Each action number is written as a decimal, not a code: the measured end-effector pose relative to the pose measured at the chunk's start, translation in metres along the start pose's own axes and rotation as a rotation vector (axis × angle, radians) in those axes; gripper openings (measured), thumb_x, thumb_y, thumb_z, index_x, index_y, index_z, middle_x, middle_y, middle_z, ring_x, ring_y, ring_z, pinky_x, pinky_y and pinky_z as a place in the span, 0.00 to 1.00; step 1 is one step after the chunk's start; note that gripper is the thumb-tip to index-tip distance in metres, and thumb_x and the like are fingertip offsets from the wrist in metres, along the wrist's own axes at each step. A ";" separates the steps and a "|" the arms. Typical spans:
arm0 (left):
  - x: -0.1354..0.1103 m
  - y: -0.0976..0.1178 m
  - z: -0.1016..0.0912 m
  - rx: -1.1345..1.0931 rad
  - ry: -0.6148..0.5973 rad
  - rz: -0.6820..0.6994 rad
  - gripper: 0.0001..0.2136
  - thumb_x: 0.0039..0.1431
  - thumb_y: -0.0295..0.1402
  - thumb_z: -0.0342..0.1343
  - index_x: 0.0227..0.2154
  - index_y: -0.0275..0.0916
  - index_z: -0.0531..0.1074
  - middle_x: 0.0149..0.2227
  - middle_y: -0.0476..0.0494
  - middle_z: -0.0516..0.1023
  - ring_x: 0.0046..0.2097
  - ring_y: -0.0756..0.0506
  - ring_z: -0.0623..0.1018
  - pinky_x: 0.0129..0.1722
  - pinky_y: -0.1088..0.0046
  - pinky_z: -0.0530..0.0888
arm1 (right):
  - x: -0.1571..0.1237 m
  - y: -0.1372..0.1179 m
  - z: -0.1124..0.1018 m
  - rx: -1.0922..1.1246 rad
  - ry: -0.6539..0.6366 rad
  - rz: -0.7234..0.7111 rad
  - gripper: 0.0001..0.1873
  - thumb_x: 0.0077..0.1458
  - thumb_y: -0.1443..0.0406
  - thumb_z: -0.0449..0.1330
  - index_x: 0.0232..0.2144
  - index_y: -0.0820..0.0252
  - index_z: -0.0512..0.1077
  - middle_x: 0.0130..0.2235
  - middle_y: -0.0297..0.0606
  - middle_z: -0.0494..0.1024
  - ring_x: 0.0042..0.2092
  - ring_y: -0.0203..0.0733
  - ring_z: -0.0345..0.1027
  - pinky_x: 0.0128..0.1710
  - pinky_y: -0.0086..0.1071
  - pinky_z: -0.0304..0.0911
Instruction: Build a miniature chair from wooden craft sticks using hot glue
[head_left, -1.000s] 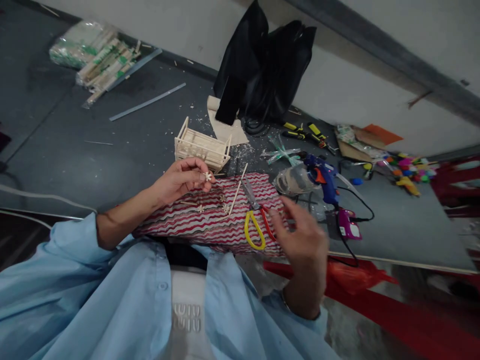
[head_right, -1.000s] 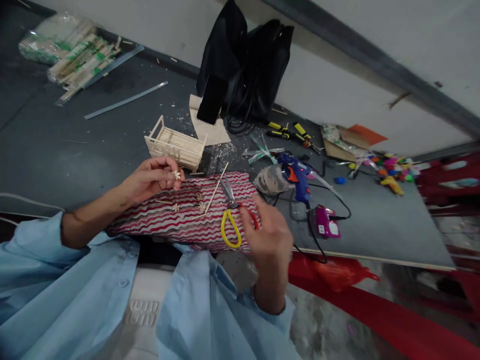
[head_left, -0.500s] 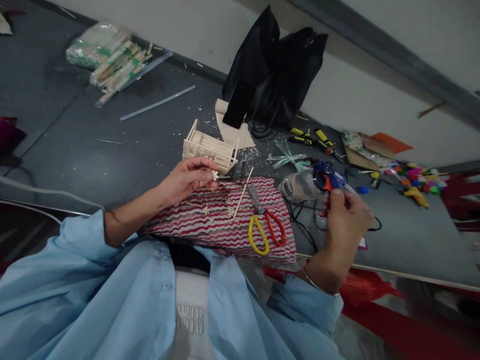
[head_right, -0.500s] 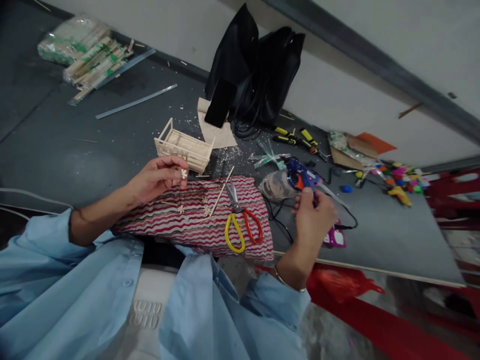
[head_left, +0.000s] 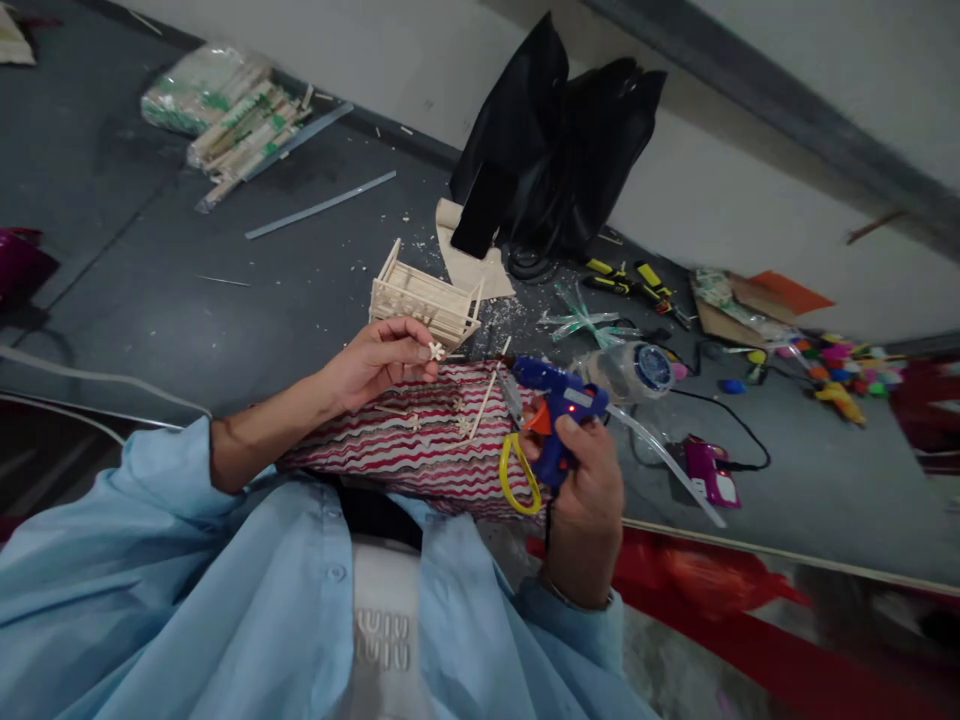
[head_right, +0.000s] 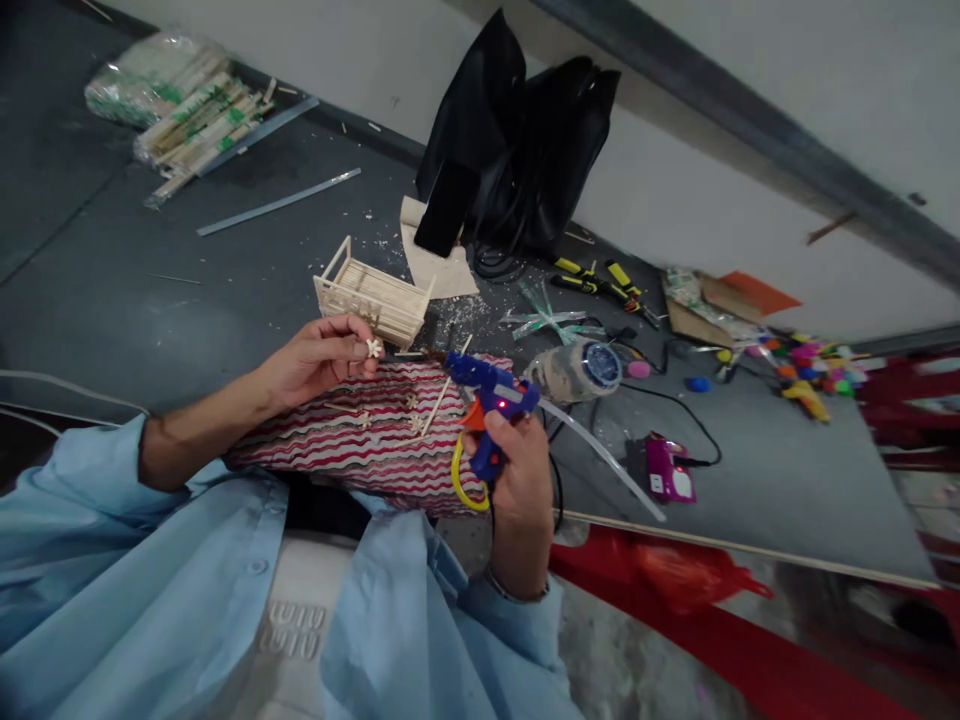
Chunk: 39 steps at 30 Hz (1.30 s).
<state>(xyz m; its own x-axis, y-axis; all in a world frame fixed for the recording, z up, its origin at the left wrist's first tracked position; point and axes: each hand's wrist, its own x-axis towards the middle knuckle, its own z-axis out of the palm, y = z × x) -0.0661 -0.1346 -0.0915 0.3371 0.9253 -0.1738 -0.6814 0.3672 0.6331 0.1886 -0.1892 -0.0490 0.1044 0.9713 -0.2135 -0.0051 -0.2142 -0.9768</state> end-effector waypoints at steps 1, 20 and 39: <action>0.000 0.000 0.000 -0.004 0.000 -0.004 0.10 0.44 0.23 0.71 0.29 0.32 0.76 0.25 0.46 0.82 0.28 0.49 0.83 0.32 0.77 0.81 | -0.001 0.003 0.005 -0.010 0.000 0.004 0.17 0.50 0.53 0.67 0.37 0.54 0.71 0.30 0.30 0.76 0.23 0.34 0.65 0.21 0.29 0.65; 0.000 0.000 0.000 0.009 -0.027 0.001 0.12 0.45 0.25 0.72 0.30 0.31 0.73 0.24 0.48 0.80 0.26 0.49 0.83 0.31 0.76 0.81 | -0.002 0.025 0.029 -0.090 -0.025 -0.144 0.16 0.60 0.49 0.64 0.33 0.55 0.74 0.29 0.32 0.79 0.27 0.35 0.70 0.27 0.30 0.68; 0.000 0.000 0.000 0.011 -0.041 0.002 0.11 0.46 0.24 0.71 0.29 0.32 0.75 0.24 0.49 0.80 0.26 0.50 0.82 0.32 0.76 0.81 | 0.000 0.026 0.030 -0.153 -0.030 -0.158 0.21 0.58 0.45 0.62 0.29 0.55 0.68 0.28 0.32 0.73 0.28 0.35 0.66 0.25 0.29 0.64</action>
<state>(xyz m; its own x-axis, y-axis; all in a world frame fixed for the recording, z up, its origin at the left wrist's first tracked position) -0.0664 -0.1346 -0.0911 0.3619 0.9214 -0.1415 -0.6750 0.3637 0.6420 0.1590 -0.1913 -0.0749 0.0623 0.9962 -0.0602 0.1603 -0.0696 -0.9846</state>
